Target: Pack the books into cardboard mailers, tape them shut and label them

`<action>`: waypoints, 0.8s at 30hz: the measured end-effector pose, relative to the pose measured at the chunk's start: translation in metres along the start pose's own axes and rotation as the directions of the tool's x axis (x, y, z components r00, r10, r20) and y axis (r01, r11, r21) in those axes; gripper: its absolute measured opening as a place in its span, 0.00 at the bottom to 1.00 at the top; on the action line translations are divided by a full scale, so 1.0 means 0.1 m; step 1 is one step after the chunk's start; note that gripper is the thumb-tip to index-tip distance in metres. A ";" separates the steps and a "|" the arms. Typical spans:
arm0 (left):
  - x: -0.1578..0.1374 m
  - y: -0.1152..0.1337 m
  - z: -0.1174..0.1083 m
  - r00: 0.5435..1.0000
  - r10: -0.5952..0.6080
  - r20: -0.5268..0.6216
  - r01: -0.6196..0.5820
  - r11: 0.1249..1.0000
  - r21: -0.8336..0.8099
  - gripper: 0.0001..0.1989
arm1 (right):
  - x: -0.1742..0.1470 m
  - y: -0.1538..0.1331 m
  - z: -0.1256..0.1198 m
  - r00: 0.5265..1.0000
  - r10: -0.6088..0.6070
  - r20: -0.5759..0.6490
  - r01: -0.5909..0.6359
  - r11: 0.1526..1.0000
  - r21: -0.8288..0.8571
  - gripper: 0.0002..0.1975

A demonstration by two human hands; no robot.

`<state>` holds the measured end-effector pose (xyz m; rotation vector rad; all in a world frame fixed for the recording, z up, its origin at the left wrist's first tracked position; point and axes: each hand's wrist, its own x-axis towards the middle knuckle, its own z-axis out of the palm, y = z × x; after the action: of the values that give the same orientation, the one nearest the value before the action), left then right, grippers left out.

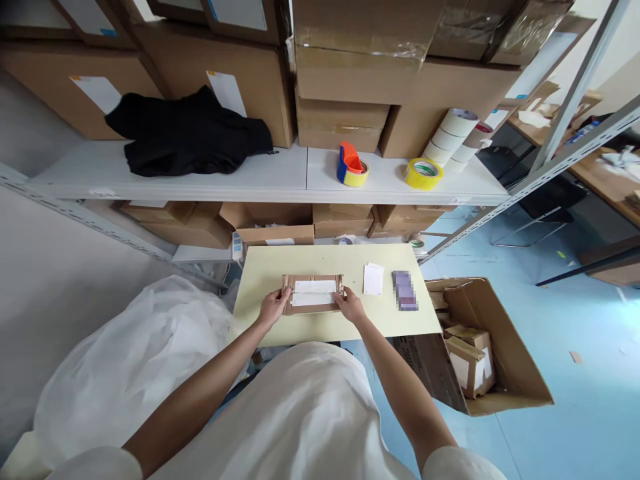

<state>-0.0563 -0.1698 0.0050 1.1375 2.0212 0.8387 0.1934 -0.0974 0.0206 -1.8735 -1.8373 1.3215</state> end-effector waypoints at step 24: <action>-0.01 0.01 0.21 0.984 -0.175 -0.020 0.176 0.976 0.130 0.21 | 0.28 0.21 0.14 0.995 -0.023 0.096 0.020 0.999 0.027 0.28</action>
<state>-0.0395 -0.1657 -0.0061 1.0085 2.1740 0.6302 0.1933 -0.0828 -0.0139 -1.8015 -1.8714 1.4455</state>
